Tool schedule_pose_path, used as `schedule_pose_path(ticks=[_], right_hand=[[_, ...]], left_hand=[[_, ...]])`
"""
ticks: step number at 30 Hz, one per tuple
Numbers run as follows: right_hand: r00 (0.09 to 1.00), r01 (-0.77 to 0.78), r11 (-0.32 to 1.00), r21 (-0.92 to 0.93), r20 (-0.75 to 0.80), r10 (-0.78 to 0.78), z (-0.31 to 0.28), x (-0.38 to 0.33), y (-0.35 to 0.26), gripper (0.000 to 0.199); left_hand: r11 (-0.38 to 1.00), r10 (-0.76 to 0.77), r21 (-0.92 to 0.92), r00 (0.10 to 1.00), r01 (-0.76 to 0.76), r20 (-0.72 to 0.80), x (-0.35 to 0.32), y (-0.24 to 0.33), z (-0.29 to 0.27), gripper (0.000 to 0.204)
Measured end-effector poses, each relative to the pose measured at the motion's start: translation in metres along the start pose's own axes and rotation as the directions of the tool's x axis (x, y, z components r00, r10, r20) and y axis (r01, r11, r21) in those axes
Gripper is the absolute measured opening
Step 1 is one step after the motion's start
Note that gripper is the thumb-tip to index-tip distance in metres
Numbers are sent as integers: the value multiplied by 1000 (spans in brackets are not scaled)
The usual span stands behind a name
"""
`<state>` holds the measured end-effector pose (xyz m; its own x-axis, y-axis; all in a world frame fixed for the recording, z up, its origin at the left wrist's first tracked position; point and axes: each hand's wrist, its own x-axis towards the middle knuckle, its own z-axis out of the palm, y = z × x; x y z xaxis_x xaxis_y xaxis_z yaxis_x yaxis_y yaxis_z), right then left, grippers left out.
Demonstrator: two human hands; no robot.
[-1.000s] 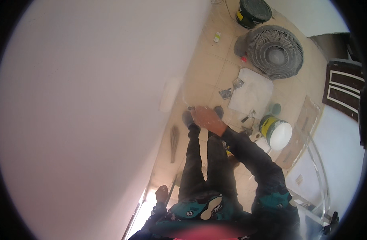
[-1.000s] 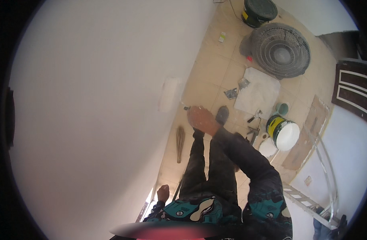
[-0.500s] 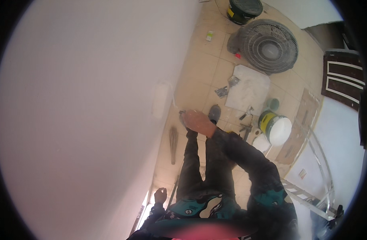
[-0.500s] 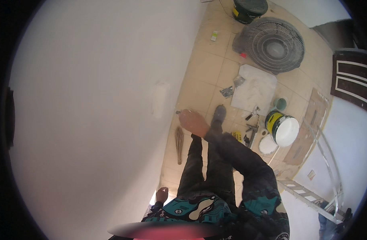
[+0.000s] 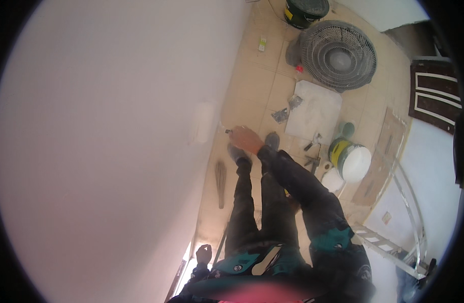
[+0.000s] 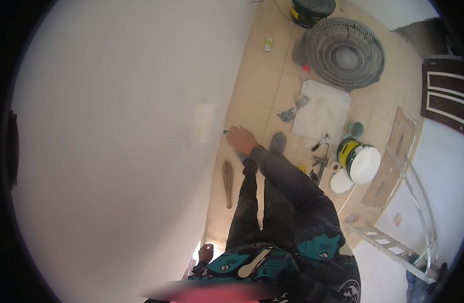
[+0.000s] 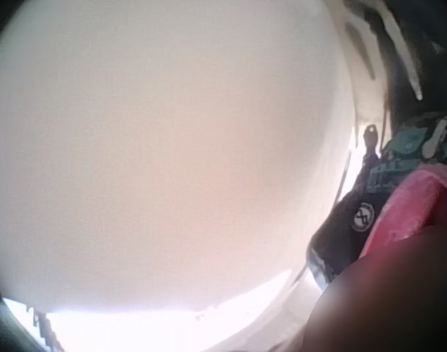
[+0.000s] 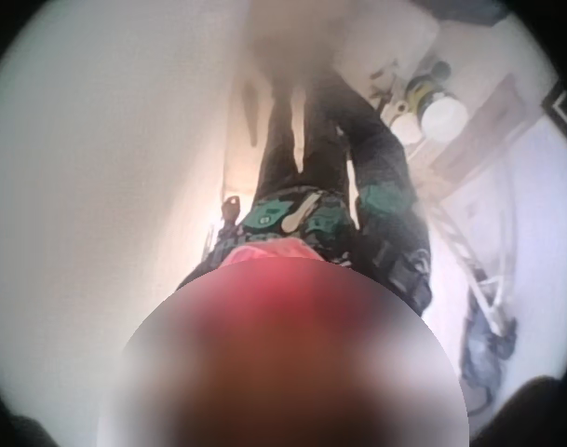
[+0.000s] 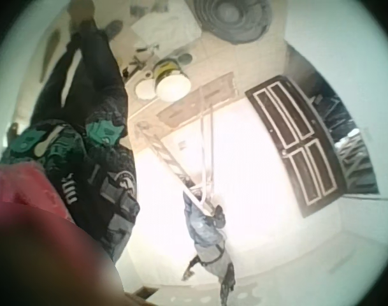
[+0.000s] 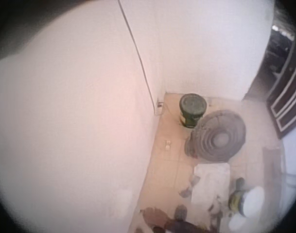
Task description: The person paints interior walls and ceiling using a paint roller and a paintbrush. They move between rooms, dip the roller into a paint bucket, and apply paint to walls and ceiling surfaces. The person also uses a paintbrush for edges and corners.
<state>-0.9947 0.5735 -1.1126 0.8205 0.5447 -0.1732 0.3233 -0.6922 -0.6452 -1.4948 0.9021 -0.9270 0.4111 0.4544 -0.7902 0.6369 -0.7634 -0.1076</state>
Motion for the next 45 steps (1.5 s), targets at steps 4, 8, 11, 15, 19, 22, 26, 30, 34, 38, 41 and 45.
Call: schedule_pose_path(ticks=[4, 8, 11, 15, 19, 22, 26, 30, 34, 38, 41, 45], right_hand=[[990, -122, 991, -54, 67, 125, 42, 37, 35, 22], [992, 81, 997, -17, 95, -79, -8, 21, 10, 22], [996, 76, 994, -84, 55, -71, -39, 17, 0, 21], [1000, -20, 998, -63, 22, 22, -16, 29, 24, 21], [989, 141, 988, -63, -36, -143, -50, 5, -12, 18], [997, 4, 995, -100, 82, 4, -79, -4, -33, 17], [999, 2, 988, -152, 42, 4, -11, 22, 20, 18], [992, 110, 972, -208, -45, -122, 4, -5, -6, 17], [1000, 27, 999, -42, -13, -28, -27, -61, -77, 15], [993, 77, 995, -67, -85, -83, 11, -50, -43, 16], [986, 55, 986, -156, -147, -79, 30, -34, -30, 14], [980, 140, 989, -52, -134, -146, 6, -67, -75, 14]], left_hand=[[998, 32, -49, 998, -35, -61, 0, 22, -17, 30], [996, 91, -1, 994, -91, -54, -32, -3, 16, 28], [993, -74, -91, 995, 80, 70, -45, -36, 39, 27], [1000, -13, -18, 991, 15, 132, -36, -58, 42, 27], [969, -138, -205, 990, 137, 11, -51, -10, 30, 27], [986, -76, -147, 996, 80, 39, -51, -41, 51, 26], [995, -31, -100, 1000, 31, -4, -25, -15, 30, 27], [996, 8, -86, 999, -11, -35, -32, -4, 18, 28], [994, -69, -85, 997, 73, 45, -41, -29, 39, 31], [994, -94, -56, 995, 96, 40, -21, -9, 4, 34], [1000, 11, 9, 1000, -11, -25, -4, 0, -22, 33], [998, -19, -68, 998, 14, -65, -14, -11, -9, 34]])
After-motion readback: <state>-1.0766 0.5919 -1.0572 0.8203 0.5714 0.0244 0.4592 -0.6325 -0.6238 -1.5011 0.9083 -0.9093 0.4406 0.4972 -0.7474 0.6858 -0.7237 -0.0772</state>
